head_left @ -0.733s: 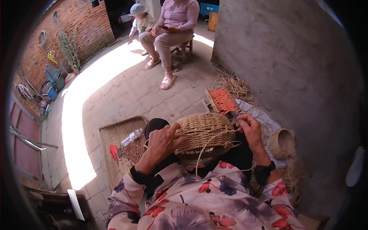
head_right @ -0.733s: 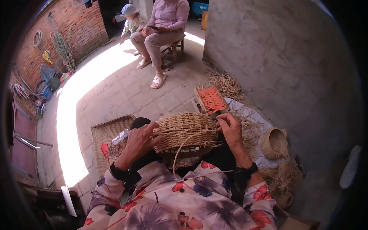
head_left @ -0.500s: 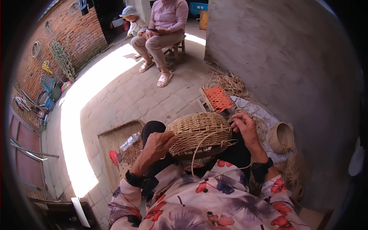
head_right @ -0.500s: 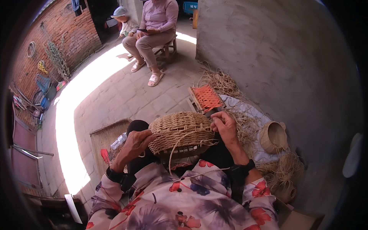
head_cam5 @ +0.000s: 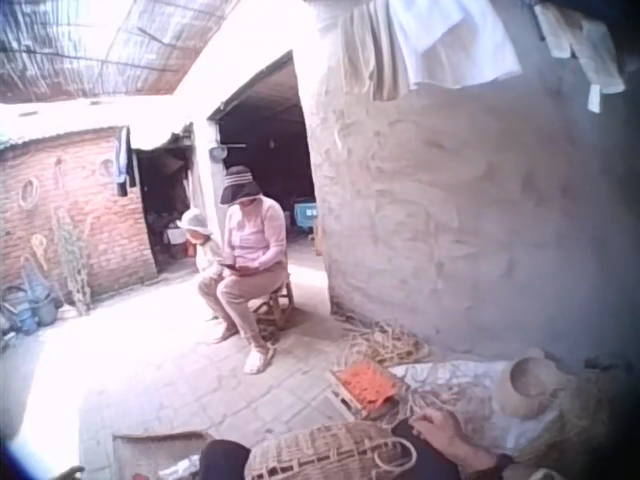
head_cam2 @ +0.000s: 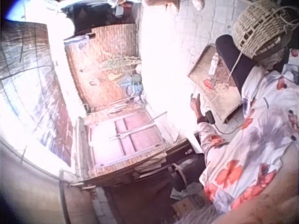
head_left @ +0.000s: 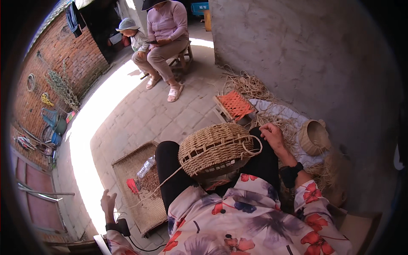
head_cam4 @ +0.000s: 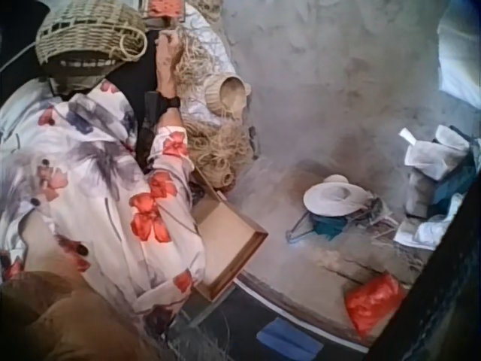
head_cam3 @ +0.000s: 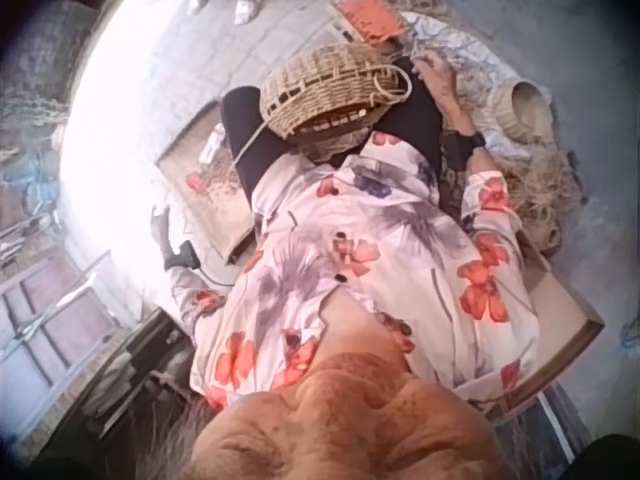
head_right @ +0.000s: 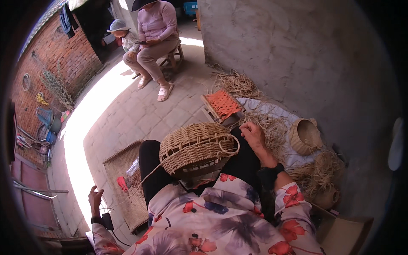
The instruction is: The recorder is weaving a basket out of dried straw or plant fiber.
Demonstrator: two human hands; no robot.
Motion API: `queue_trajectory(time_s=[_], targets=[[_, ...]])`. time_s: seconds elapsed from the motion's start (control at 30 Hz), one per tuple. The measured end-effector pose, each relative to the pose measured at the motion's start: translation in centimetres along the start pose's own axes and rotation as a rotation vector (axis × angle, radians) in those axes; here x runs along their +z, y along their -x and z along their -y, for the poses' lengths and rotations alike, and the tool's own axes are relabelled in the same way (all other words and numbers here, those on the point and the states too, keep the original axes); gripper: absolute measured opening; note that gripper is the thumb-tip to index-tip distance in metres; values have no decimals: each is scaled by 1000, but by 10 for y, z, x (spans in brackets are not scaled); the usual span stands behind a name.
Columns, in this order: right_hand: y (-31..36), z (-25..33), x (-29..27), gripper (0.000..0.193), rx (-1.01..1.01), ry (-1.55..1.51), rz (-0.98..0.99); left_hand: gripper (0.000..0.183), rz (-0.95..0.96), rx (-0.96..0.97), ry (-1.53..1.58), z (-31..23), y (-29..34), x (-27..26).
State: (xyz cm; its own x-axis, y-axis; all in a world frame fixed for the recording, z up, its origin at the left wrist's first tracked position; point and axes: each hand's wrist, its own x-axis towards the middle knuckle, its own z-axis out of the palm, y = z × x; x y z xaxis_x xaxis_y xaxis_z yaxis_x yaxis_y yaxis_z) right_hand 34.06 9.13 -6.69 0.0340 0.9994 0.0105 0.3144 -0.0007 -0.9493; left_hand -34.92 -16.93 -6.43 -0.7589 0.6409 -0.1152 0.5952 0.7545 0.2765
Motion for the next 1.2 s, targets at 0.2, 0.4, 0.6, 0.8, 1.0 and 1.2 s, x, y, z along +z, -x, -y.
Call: queue_trajectory(time_s=[0.2, 0.4, 0.6, 0.8, 1.0, 1.2], targets=[[-1, -6, 23, 17, -120, 235, -145, 33, 94, 849, 303, -256, 138, 18], [4, -5, 25, 16, -187, 240, -221, 30, 384, 876, 461, -304, 168, 12], [7, -8, 23, 14, -200, 282, -256, 29, 402, 629, 634, -246, 118, 11], [2, -7, 23, 14, -221, 258, -270, 29, 424, 344, 780, -129, 73, 7], [4, -8, 20, 16, -149, 300, -218, 22, 449, 278, 728, -99, 66, 20], [10, 109, 29, 32, -383, 339, -89, 29, 496, 498, 762, -181, 108, -73]])
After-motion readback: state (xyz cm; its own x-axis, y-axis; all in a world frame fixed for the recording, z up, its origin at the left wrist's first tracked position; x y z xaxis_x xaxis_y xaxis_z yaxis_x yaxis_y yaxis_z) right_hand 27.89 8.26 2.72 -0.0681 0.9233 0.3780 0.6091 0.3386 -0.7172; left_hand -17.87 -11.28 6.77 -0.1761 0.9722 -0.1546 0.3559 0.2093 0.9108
